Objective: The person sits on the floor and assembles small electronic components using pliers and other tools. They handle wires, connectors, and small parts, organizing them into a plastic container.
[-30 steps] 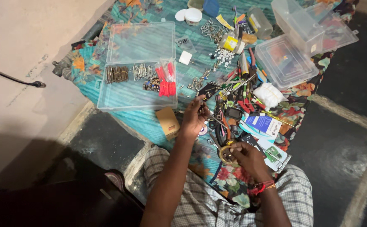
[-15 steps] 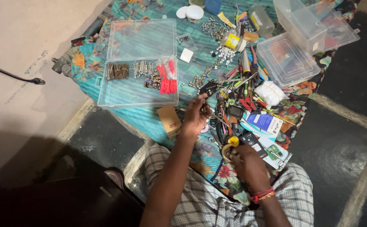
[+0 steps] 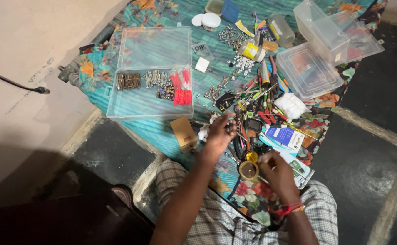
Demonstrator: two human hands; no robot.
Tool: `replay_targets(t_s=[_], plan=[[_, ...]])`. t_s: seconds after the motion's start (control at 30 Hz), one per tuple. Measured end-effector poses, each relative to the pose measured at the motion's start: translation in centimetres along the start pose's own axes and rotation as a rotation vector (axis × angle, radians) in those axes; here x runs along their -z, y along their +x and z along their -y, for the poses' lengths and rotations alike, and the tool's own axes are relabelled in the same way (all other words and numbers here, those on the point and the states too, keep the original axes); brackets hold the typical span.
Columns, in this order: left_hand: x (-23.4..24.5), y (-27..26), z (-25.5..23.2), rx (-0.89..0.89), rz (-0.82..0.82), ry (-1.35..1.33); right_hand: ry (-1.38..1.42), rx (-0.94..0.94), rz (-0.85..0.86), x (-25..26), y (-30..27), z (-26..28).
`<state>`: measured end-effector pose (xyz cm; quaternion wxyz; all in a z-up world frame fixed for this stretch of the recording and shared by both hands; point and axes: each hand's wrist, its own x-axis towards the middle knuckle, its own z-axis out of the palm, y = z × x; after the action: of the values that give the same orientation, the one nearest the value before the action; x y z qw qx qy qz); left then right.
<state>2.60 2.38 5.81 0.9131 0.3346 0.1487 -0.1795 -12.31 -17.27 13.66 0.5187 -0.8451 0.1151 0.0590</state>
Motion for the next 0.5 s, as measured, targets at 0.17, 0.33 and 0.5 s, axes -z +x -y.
replay_targets(t_s=[0.17,0.33,0.5], plan=[[-2.2,-2.0,2.4,0.097,0.061,0.056,0.238,0.039,-0.033,0.5,3.6,2.1],[-2.4,-1.9,4.5,0.158,0.133,0.019,-0.044,0.175,-0.078,-1.9,5.0,5.4],[-1.3,-0.6,5.7,0.152,0.065,0.047,-0.315,0.28,-0.23,-3.5,5.0,6.8]])
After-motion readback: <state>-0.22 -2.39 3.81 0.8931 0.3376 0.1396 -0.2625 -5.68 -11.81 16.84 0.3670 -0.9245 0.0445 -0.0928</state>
